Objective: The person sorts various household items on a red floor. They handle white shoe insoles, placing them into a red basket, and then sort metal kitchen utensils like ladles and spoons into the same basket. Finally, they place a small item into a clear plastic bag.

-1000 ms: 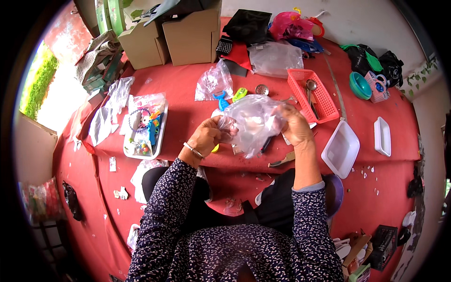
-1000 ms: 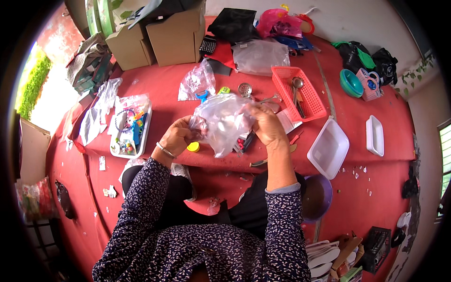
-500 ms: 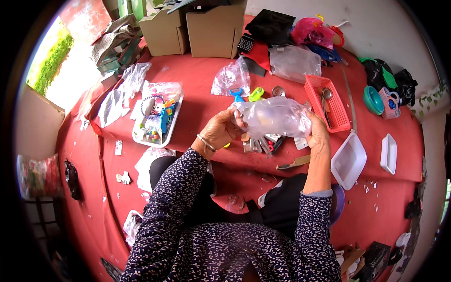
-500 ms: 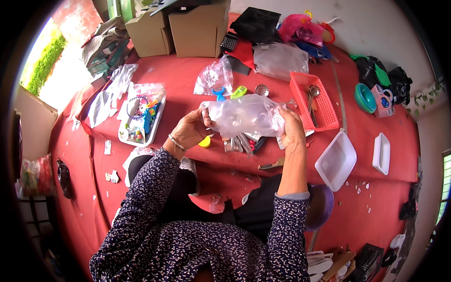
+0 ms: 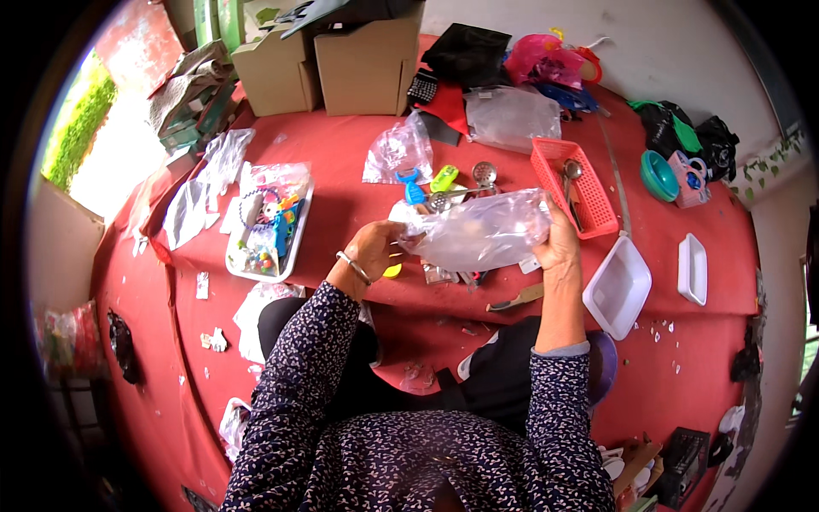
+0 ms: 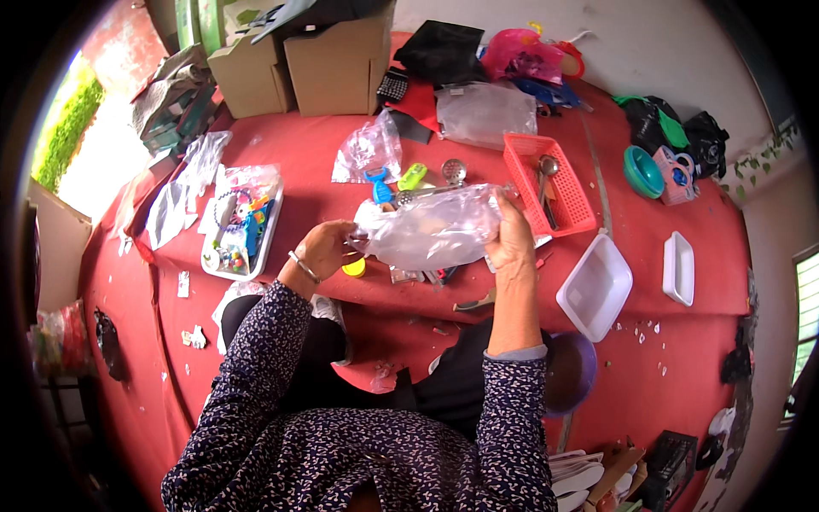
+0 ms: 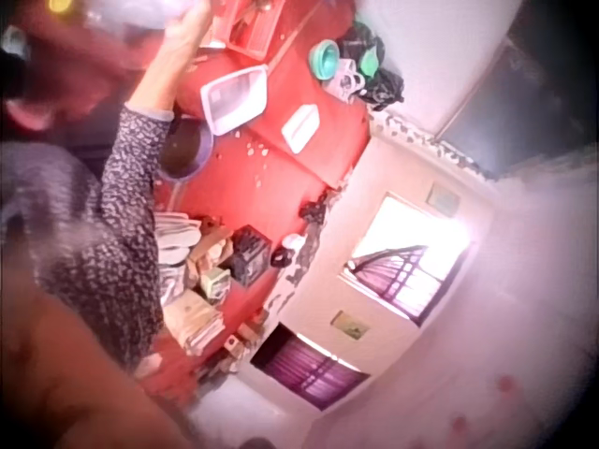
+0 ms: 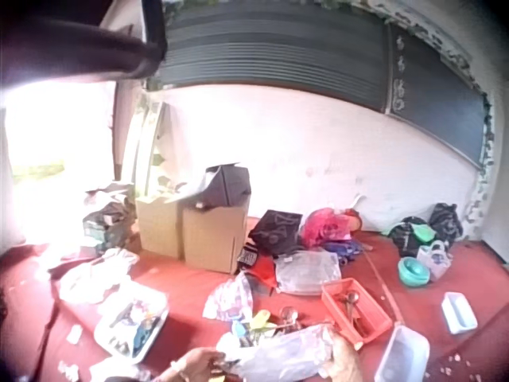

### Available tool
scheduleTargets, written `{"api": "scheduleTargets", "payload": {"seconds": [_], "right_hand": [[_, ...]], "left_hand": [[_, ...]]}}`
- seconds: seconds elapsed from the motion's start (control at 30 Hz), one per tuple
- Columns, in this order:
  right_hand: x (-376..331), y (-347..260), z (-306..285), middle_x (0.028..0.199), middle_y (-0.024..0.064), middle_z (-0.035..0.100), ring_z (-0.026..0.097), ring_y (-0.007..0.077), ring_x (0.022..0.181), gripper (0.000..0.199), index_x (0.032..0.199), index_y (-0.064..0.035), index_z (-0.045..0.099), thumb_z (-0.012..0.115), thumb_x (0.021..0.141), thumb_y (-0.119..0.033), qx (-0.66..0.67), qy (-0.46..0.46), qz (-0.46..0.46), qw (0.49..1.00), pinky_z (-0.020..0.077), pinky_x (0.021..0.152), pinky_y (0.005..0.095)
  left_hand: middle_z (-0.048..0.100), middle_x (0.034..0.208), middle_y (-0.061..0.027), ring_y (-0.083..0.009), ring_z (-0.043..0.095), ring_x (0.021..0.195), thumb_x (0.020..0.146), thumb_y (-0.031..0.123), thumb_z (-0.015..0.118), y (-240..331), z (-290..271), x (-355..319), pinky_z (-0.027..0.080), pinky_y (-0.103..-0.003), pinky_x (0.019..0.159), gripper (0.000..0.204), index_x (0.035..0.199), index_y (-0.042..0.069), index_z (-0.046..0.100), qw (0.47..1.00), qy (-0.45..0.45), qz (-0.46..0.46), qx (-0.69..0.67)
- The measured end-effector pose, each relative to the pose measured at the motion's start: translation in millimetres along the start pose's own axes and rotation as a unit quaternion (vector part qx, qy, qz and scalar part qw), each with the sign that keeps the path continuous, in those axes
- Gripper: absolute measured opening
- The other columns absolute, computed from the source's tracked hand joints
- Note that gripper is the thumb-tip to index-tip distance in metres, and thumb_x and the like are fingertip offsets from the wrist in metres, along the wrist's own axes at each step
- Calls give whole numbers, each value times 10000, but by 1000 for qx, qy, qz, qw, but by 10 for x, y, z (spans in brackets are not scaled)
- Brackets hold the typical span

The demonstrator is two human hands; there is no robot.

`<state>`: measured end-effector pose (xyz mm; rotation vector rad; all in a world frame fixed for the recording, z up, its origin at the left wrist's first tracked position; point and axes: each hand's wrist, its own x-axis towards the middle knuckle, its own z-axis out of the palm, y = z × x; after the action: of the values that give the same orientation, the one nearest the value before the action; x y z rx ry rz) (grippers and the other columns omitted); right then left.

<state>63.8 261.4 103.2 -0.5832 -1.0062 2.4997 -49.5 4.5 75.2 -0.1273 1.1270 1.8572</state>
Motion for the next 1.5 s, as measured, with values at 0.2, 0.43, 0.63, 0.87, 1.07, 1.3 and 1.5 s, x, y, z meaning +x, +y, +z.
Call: {"api": "scheduleTargets", "payload": {"seconds": [0.2,0.43,0.63,0.87,1.07,1.3,1.5], "right_hand": [[-10,116,56,782,-5,556,534,94,674,206,799,-82,563,568,801,-287,-102,9,-28,994,432,553,212],[-208,377,314,797,-57,522,443,39,733,363,831,-95,567,533,789,-454,-293,-80,72,950,361,620,221],[-61,403,188,684,-56,521,432,23,563,319,770,-93,580,535,803,-407,-226,-68,66,969,327,493,172],[-110,406,236,607,-64,495,381,21,466,308,713,-108,579,534,806,-399,-264,-46,26,963,268,396,172],[-173,359,355,724,2,564,509,73,630,420,801,-57,586,456,830,-455,-177,-84,76,978,397,548,208],[-346,469,523,932,53,576,545,131,825,419,942,12,580,430,863,-371,-286,-288,62,912,432,753,262],[-321,400,524,964,48,558,539,100,837,279,1067,25,511,521,822,-110,-272,-350,148,884,440,744,226]], "left_hand": [[558,945,-75,-177,527,829,735,84,529,-19,-42,102,417,-290,680,322,1054,48,500,841,248,364,313],[581,874,-112,-277,556,840,618,124,695,-89,443,-155,425,-341,779,387,963,31,547,658,53,469,587],[545,656,-21,-76,521,574,854,164,495,-12,267,-65,438,-212,549,199,835,-32,531,903,-139,238,330],[431,560,28,-59,391,451,863,453,392,26,149,-36,346,-201,422,434,832,40,522,975,-42,95,198],[480,757,47,-47,412,552,745,341,616,-29,234,-109,324,-176,480,524,1147,64,427,949,-210,157,177],[486,817,50,-30,431,610,657,108,709,-6,336,-283,335,-162,505,685,1248,92,364,952,-240,-6,189],[495,712,42,-30,413,541,693,137,691,-105,284,-226,314,-177,455,390,1016,53,489,933,-160,-20,323]]}}
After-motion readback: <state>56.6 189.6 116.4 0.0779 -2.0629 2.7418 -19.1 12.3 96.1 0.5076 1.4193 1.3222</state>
